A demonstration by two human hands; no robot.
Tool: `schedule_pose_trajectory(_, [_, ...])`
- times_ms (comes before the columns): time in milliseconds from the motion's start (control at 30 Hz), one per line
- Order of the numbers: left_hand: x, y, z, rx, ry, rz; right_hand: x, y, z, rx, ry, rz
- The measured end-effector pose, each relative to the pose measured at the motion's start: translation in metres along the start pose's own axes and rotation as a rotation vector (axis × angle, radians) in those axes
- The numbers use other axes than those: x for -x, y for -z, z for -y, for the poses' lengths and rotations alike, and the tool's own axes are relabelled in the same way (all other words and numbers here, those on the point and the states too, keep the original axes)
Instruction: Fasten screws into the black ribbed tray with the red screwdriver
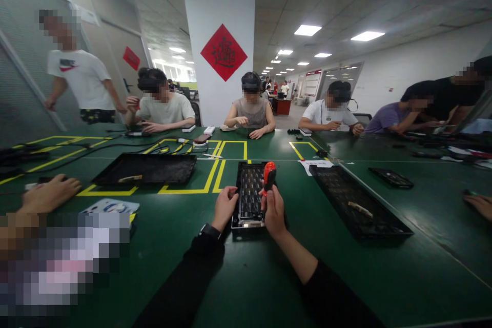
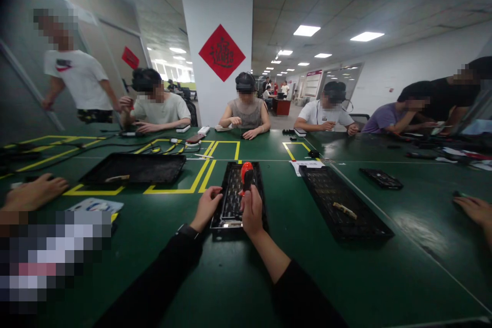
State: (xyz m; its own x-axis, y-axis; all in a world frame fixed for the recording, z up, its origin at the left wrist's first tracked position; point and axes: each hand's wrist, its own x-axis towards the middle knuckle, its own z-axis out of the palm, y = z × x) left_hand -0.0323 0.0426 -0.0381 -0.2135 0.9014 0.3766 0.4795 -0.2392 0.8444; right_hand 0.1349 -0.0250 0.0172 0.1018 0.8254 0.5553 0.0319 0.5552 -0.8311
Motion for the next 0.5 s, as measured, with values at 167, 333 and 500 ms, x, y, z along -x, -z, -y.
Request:
schedule_pose_trajectory(167, [0.0008,-0.0008,0.0036,-0.007,0.005,-0.006,0.0005,-0.0039,-0.0016,-0.126,-0.002,-0.018])
schedule_pose_trajectory(333, [0.0025,0.0005,0.0032,0.004,-0.009,-0.010,0.0024,-0.0079,-0.0045,-0.132,0.023,-0.021])
schedule_pose_trajectory(500, [0.0014,0.0013,0.0030,0.003,0.003,0.003,0.0035,-0.0081,-0.0069,-0.133,0.017,-0.026])
